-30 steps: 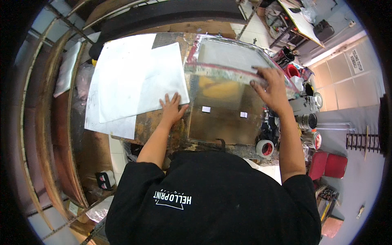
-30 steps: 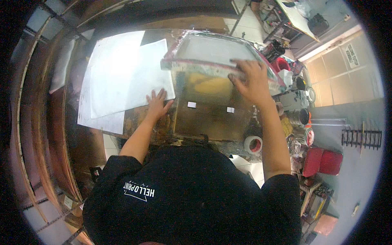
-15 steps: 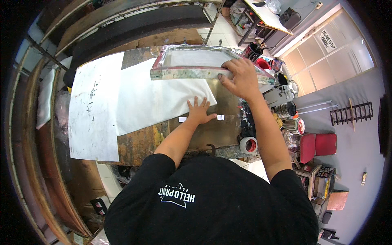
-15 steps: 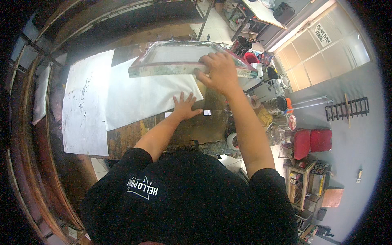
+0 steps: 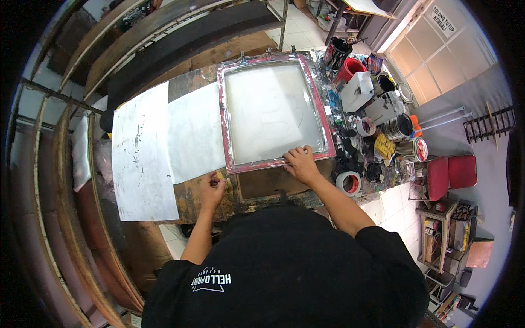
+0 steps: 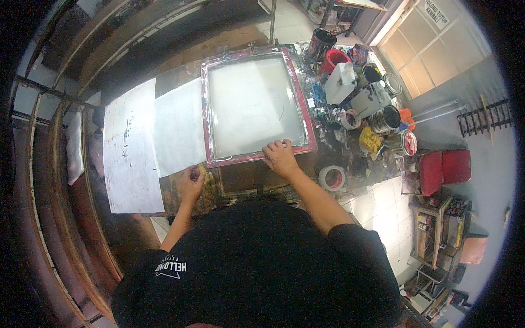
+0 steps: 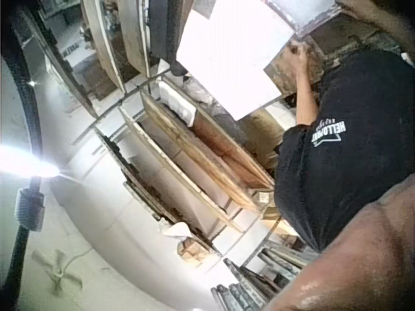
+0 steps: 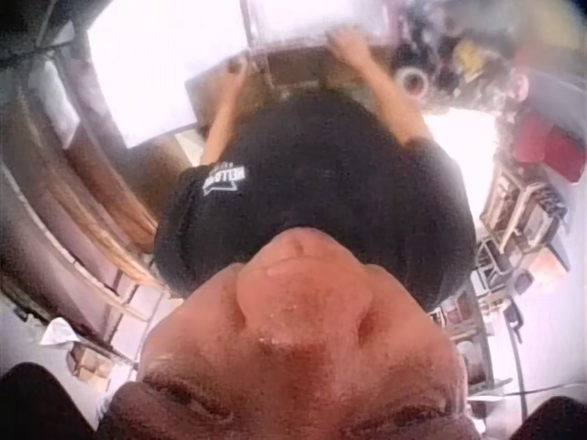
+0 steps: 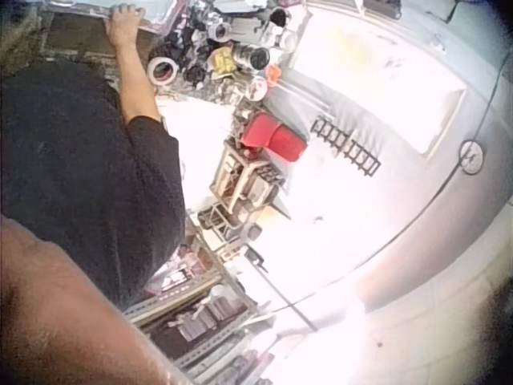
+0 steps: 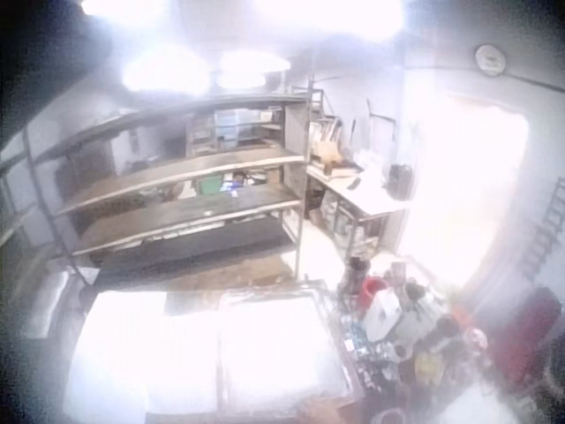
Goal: The person aligns a sheet of paper on a printing board, secures it with tape, lowers a screen, and later retrieves a container of ink and a spatula from a shelf.
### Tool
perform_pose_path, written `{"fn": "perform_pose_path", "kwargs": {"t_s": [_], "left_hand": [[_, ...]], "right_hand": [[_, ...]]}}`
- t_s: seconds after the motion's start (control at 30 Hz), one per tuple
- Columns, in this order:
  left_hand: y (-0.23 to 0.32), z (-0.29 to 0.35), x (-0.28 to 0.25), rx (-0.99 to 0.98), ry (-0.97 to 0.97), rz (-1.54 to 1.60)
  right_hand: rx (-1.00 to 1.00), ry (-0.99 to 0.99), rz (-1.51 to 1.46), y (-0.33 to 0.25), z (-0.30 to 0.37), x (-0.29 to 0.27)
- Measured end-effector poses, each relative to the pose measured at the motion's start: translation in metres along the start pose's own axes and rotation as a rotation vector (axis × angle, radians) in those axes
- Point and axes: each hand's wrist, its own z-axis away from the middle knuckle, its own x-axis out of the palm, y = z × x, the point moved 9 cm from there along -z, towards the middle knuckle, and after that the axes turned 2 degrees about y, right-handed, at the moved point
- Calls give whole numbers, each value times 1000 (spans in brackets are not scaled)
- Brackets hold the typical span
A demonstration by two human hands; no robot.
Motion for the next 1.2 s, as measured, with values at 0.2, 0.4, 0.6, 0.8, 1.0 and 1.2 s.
{"fn": "perform_pose_path", "kwargs": {"t_s": [0.2, 0.4, 0.6, 0.8, 1.0, 1.2], "left_hand": [[64, -14, 13, 37, -28, -243], [119, -28, 5, 111, 62, 310], [230, -75, -69, 332, 399, 314], [262, -117, -104, 279, 453, 342], [267, -121, -110, 263, 439, 306], [278, -123, -107, 243, 445, 357]], "right_hand": [[38, -47, 7, 5, 5, 13], [84, 316, -61, -11, -10, -115], [334, 582, -314, 51, 17, -128], [710, 139, -359, 125, 46, 35], [828, 158, -334, 122, 38, 45], [763, 256, -151, 146, 73, 50]]}}
